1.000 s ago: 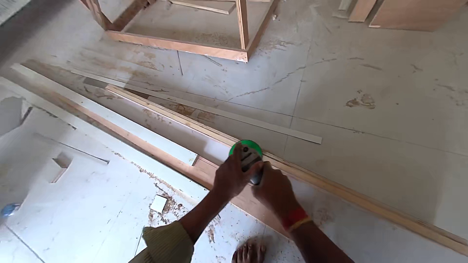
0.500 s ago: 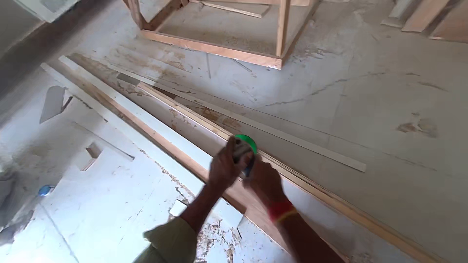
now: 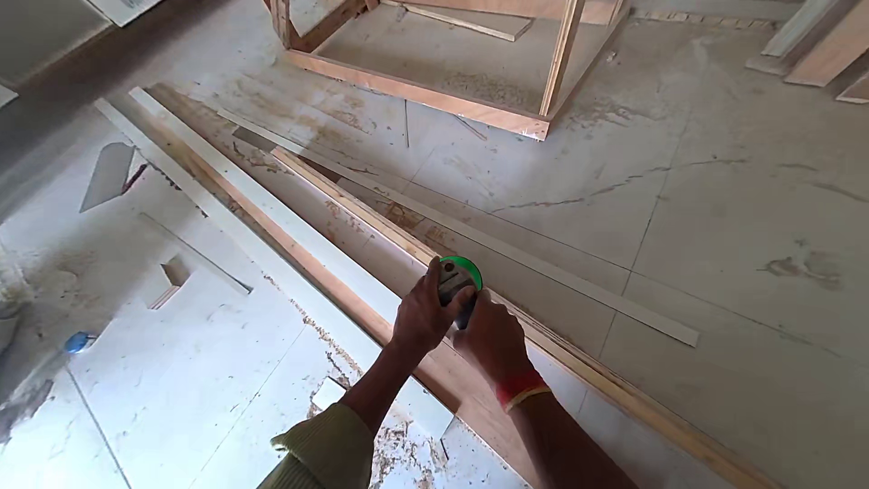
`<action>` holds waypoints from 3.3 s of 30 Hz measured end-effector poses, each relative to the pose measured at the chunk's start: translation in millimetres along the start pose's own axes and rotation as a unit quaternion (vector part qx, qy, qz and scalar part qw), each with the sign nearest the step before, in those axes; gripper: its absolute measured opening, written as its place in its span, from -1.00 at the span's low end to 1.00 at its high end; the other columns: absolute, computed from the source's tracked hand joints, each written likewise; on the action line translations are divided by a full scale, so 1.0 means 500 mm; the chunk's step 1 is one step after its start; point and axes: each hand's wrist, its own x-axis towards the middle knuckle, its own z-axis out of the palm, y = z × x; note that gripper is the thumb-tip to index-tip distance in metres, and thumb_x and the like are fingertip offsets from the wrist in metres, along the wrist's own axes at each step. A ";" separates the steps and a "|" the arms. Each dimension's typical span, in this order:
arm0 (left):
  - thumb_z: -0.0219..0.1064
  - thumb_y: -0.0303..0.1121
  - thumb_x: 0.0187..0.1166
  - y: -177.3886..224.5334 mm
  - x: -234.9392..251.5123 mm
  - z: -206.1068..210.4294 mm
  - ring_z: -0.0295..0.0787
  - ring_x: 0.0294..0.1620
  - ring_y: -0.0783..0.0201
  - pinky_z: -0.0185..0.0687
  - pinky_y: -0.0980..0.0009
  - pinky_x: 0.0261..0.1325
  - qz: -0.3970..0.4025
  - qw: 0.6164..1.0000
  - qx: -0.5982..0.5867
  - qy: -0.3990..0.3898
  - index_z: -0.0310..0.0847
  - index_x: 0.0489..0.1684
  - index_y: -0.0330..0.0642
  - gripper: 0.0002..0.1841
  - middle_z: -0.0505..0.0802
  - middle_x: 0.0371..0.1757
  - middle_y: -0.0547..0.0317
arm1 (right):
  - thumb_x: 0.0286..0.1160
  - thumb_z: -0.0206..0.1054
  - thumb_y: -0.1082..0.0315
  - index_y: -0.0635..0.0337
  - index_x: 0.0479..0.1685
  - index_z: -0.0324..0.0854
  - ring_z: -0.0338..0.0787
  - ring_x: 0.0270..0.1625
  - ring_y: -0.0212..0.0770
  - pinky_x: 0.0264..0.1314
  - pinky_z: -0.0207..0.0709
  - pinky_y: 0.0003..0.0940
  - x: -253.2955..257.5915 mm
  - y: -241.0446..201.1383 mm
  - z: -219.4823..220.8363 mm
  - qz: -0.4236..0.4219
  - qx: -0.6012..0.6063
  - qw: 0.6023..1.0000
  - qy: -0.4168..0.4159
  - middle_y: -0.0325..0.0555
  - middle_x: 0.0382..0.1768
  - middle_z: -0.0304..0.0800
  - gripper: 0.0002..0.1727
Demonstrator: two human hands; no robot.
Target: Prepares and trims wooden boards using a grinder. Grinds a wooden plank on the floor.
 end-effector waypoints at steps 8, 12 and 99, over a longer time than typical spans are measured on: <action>0.08 0.45 0.56 0.044 -0.051 0.053 0.87 -0.06 -0.17 0.74 -0.18 -0.02 0.030 0.999 0.011 0.008 0.16 0.83 -0.16 -0.01 0.82 0.19 -0.22 | 0.27 0.52 0.18 0.14 0.40 0.44 0.88 0.09 0.05 0.06 0.70 0.02 -0.036 0.058 -0.018 0.048 -0.025 0.997 -0.052 0.03 -0.02 0.83 -0.35; 0.06 0.48 0.53 0.056 -0.087 0.083 0.87 -0.08 -0.18 0.74 -0.19 -0.02 0.035 0.999 0.007 0.011 0.18 0.82 -0.23 0.04 0.83 0.14 -0.24 | 0.32 0.47 0.18 0.14 0.43 0.43 0.87 0.14 0.03 0.11 0.70 0.00 -0.063 0.092 -0.018 0.053 -0.043 0.995 -0.069 0.03 0.02 0.83 -0.37; 0.29 0.41 0.47 0.478 -0.351 0.329 0.75 0.25 -0.05 0.67 -0.08 0.29 0.220 0.936 -0.042 -0.272 0.21 0.83 -0.01 -0.03 0.76 0.30 -0.08 | 0.03 0.64 0.18 0.21 0.32 0.62 0.86 -0.16 0.24 -0.15 0.64 0.36 -0.453 0.675 -0.014 0.213 0.158 0.944 0.195 0.17 -0.26 0.85 -0.29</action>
